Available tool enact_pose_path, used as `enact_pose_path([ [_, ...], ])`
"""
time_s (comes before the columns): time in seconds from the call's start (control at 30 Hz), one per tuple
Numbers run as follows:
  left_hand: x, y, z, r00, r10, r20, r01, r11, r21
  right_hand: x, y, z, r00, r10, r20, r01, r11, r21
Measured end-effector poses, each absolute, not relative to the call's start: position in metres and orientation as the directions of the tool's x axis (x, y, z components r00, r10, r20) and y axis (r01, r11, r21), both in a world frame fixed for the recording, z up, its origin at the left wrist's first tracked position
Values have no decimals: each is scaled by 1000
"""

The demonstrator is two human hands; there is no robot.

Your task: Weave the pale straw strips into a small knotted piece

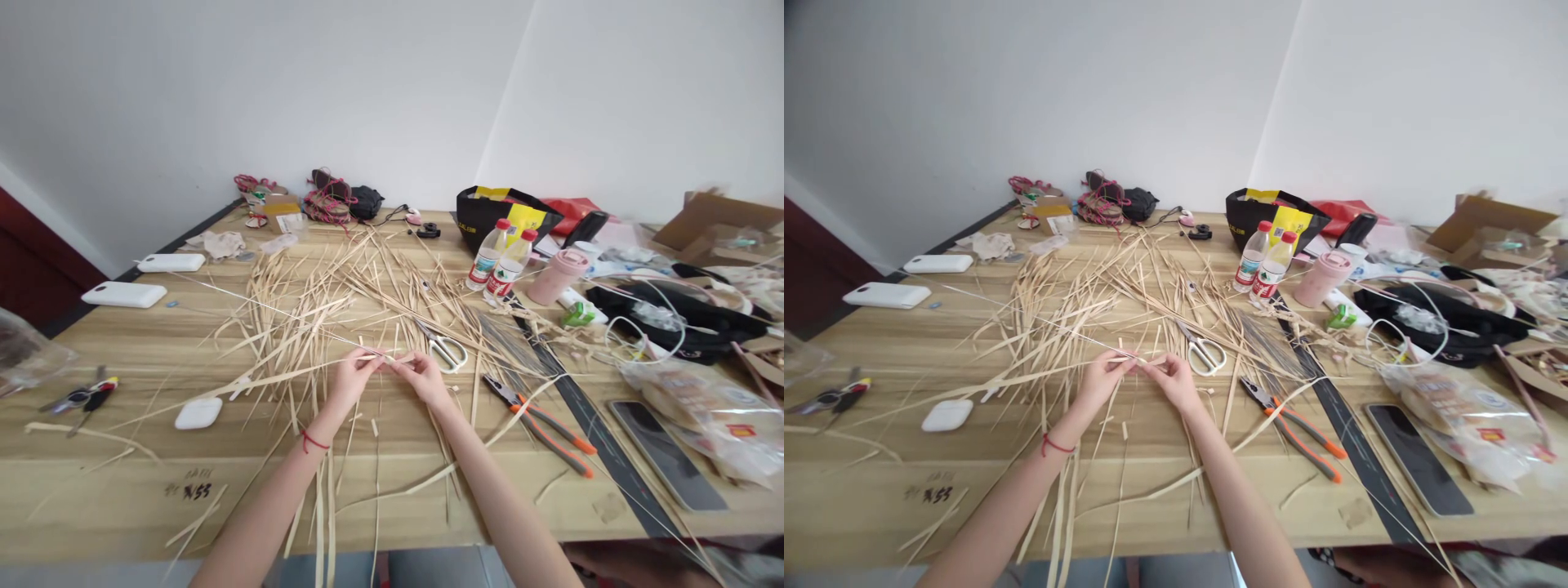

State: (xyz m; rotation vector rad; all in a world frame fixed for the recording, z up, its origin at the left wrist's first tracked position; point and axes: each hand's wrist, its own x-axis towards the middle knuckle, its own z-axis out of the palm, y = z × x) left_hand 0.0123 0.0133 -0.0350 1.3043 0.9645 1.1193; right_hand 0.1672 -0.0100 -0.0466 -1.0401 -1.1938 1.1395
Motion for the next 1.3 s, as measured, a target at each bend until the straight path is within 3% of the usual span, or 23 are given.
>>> enact_pose_path([
  [0.2,17,8,-36,132,991,29,-109,-15,994,163,-13,-43,59,990,128,-113,134,-984],
  [0.3,17,1,-27,76,981,181,31,-184,983,159,-13,-46,142,985,94,-137,114,-984],
  [0.43,21,-10,-17,126,898,422,231,-440,868,155,-12,-52,194,976,104,-152,135,-979],
  [0.77,22,-17,-30,312,788,531,323,-614,720,150,-15,-53,246,965,96,-191,145,-971],
  [1.03,22,-17,-25,286,825,487,306,-560,770,153,-12,-52,182,980,81,-247,125,-961],
  [1.17,22,-11,-24,188,877,442,116,-467,877,156,-11,-52,129,989,65,-250,96,-964],
  [1.3,22,-1,-25,54,981,187,-173,-175,969,156,-12,-50,88,995,53,-252,73,-965],
])
